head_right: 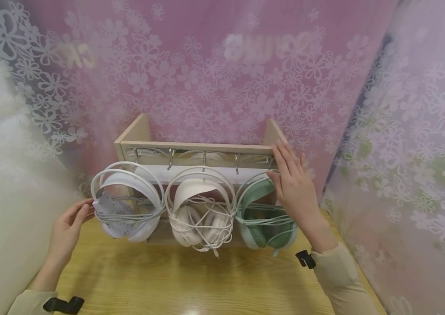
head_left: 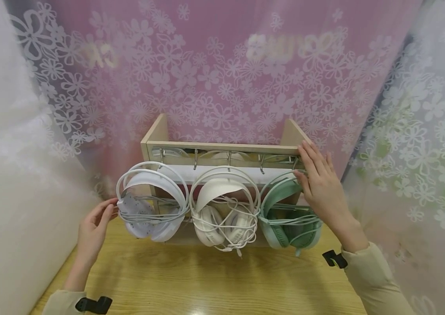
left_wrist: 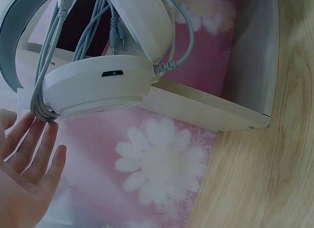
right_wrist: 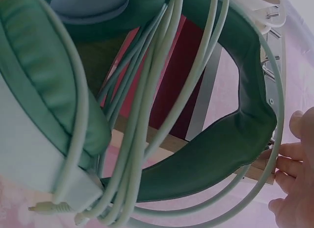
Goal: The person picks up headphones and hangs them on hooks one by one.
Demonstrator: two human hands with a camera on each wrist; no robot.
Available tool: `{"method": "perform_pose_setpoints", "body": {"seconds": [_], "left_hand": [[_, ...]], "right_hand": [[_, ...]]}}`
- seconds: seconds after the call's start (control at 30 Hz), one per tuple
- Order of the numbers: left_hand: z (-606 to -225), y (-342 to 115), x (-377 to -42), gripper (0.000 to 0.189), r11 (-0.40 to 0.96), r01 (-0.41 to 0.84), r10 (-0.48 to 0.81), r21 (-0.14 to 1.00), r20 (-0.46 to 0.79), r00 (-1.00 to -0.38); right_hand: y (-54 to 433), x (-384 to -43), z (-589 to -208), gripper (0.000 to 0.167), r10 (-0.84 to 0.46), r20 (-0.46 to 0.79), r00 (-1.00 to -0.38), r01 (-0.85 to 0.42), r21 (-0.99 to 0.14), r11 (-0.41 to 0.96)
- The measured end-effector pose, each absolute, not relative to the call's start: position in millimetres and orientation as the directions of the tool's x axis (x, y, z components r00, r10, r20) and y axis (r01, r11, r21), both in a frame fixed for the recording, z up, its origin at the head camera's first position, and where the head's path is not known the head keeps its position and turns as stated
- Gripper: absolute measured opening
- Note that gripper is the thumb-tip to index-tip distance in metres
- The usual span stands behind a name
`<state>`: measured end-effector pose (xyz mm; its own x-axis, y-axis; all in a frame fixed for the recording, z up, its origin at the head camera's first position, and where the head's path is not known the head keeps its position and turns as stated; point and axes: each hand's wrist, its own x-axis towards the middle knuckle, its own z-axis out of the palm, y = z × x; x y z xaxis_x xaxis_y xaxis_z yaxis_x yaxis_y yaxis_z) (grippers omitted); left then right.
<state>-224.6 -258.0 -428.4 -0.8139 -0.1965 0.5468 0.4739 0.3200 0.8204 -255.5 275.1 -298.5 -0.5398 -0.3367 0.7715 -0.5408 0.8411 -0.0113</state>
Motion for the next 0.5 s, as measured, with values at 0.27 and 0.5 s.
{"method": "perform_pose_setpoints", "body": {"seconds": [0.27, 0.5], "left_hand": [[-425, -250, -215, 0.029, 0.434, 0.473, -0.203, 0.767, 0.595, -0.778], [-430, -249, -208, 0.028, 0.444, 0.455, -0.262, 0.772, 0.597, -0.758]], "right_hand": [[277, -246, -307, 0.058, -0.33, 0.774, -0.54, -0.551, -0.028, 0.834], [278, -234, -319, 0.041, -0.33, 0.849, -0.413, -0.658, -0.028, 0.753]]}}
